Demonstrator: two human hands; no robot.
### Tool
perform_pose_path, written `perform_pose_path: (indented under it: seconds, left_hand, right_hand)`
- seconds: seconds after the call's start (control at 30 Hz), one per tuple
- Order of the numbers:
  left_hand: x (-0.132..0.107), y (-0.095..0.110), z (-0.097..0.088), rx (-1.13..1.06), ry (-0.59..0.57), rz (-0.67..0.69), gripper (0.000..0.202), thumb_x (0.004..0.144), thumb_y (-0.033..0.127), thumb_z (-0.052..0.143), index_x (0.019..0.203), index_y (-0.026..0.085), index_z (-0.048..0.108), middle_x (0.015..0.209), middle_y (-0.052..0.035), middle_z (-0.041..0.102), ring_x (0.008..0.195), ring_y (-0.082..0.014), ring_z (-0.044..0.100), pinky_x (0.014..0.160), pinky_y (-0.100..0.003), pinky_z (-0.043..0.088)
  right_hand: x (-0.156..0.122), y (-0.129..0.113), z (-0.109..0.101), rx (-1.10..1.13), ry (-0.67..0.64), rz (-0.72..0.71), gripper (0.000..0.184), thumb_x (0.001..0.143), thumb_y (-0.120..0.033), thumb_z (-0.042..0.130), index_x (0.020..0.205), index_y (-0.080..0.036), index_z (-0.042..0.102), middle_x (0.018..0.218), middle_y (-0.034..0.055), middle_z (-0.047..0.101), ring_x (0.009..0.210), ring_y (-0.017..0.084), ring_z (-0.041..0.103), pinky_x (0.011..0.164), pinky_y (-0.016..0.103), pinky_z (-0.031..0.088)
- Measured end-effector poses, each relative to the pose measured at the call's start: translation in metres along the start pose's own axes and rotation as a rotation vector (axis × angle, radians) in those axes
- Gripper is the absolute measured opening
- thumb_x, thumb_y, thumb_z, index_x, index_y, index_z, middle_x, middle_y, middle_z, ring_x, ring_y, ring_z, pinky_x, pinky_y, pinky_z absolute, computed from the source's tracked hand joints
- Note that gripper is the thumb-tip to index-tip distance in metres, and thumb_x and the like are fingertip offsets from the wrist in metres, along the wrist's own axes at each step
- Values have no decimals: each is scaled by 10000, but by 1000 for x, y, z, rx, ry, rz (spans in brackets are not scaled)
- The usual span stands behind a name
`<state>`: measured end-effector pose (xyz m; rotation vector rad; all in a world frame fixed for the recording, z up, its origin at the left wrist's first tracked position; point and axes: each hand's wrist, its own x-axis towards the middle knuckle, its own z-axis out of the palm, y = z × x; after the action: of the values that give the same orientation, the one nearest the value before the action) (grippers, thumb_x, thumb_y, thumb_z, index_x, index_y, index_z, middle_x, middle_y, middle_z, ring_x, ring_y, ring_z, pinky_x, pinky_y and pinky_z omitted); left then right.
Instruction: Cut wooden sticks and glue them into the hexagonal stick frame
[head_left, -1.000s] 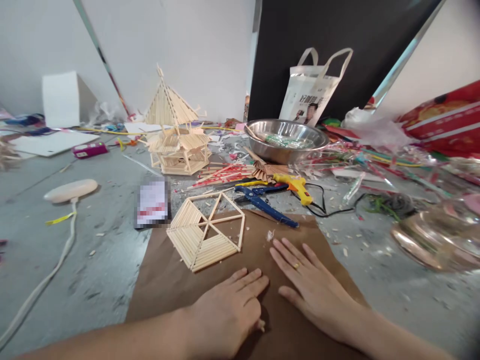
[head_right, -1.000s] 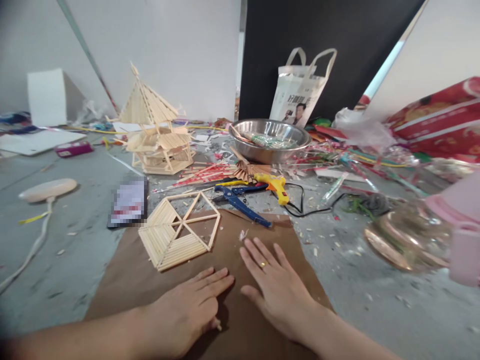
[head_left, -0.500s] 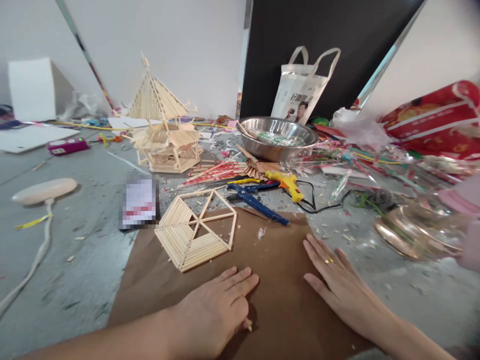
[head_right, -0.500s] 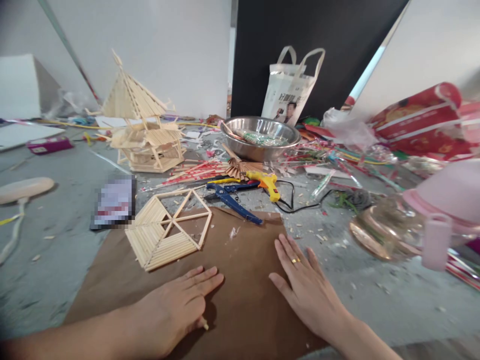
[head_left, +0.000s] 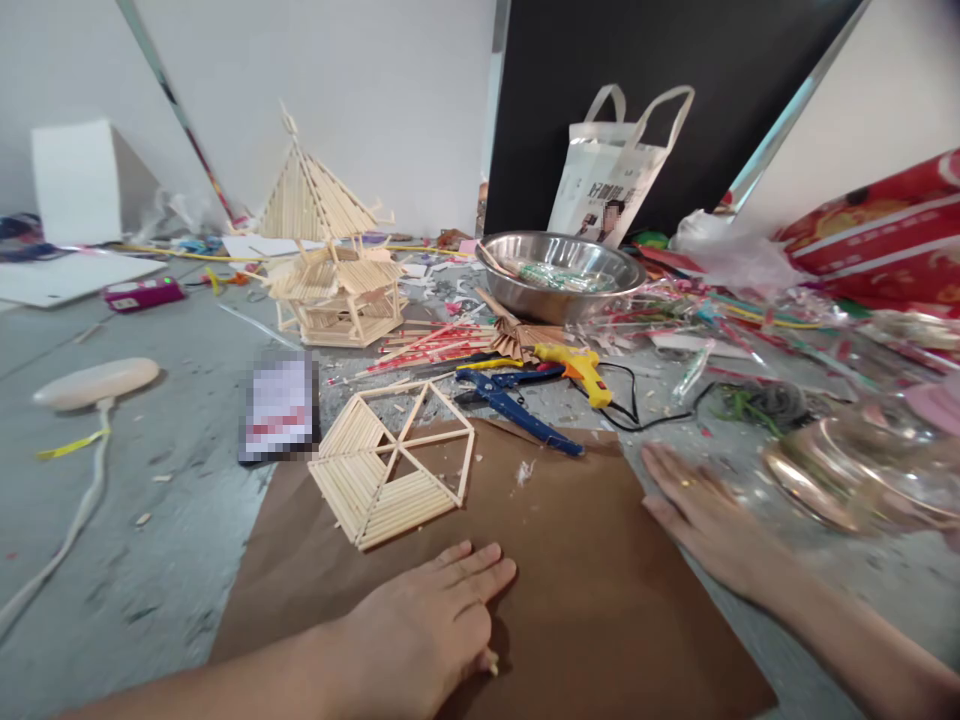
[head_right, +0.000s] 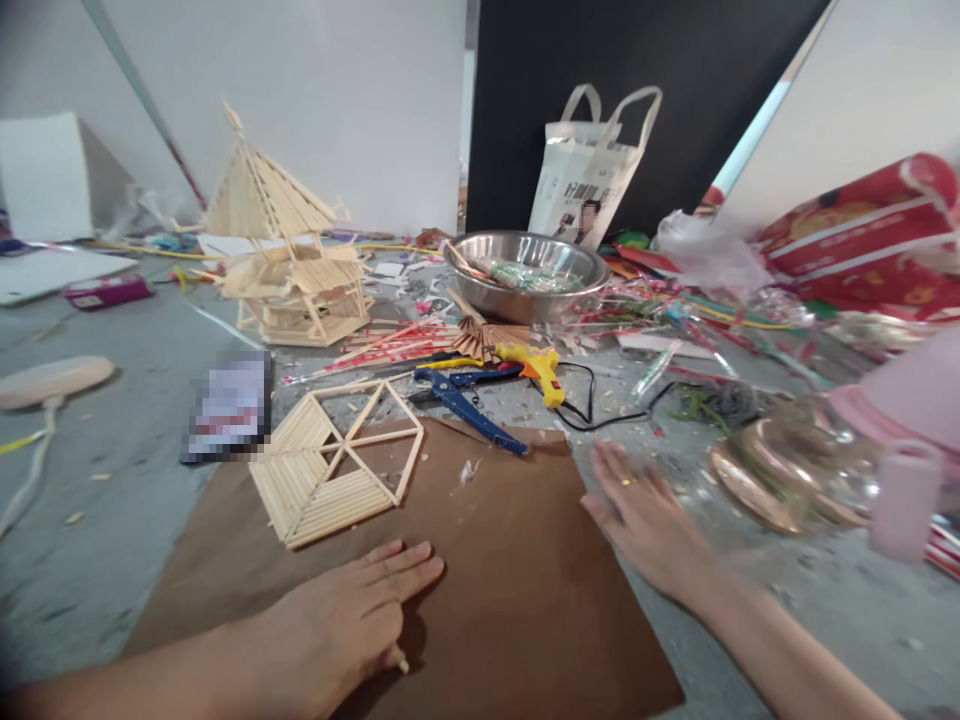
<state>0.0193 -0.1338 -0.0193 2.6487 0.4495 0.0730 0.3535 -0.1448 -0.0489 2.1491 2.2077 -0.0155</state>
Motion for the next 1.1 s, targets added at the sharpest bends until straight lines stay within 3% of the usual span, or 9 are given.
perform_pose_path:
  seconds: [0.1,0.17,0.23,0.3,0.43,0.53,0.73,0.97,1.1]
  left_hand:
    - [0,0,-1,-67,9,-10,253,810,250,350,854,99,549,1250,-121,358,1178,-208,268,985,-352,226]
    - [0,0,-5,-163,48,-24,220,805,244,361,833,123,542,1220,-102,414,1160,-190,313,970,-338,255]
    - [2,0,-15,-283,118,-64,192,804,246,366,799,151,534,1169,-67,477,1101,-150,396,919,-285,323]
    - [7,-2,-30,-362,242,-146,210,802,277,374,752,155,538,1096,-57,523,967,-120,491,809,-232,394]
    - [24,-15,-74,-357,587,-269,226,759,313,444,680,158,588,731,-27,569,692,-107,509,660,-225,399]
    - [35,-37,-100,-408,794,-417,208,731,324,472,675,165,593,627,1,560,574,-94,477,539,-204,363]
    - [43,-80,-111,-533,805,-468,254,775,374,378,719,151,486,570,-4,583,387,-50,405,410,-175,308]
    - [47,-95,-108,-657,828,-490,232,787,382,349,753,159,401,641,-21,607,347,-34,400,353,-152,268]
    - [50,-94,-104,-700,864,-474,232,782,381,360,770,156,415,619,-3,596,348,-34,387,362,-155,292]
  right_hand:
    - [6,17,-4,83,85,137,607,769,-440,205,1220,-56,339,1295,116,295,1190,209,248,978,375,218]
    - [9,17,-15,151,200,129,536,778,-434,214,1167,-126,418,1233,93,400,1148,208,329,958,367,263]
    - [13,4,-31,216,368,132,411,790,-400,228,1049,-244,507,1053,51,554,1028,208,459,886,369,343]
    - [23,-18,-50,248,411,116,343,789,-380,268,951,-281,552,951,33,597,909,218,528,782,364,399]
    - [60,-68,-77,160,275,78,322,769,-390,325,926,-265,576,901,19,623,788,218,566,640,345,411]
    - [92,-100,-82,32,244,-133,342,771,-406,324,901,-226,583,908,37,610,885,213,520,754,343,359]
    - [124,-124,-70,-1,-66,-116,346,702,-452,406,849,-179,558,849,87,602,759,243,550,590,324,375]
    - [129,-118,-69,80,-32,-74,297,768,-339,307,917,-182,512,846,88,604,747,215,560,591,297,371]
    - [134,-114,-82,240,98,-14,348,745,-389,358,999,-185,478,887,74,593,754,198,547,608,290,381]
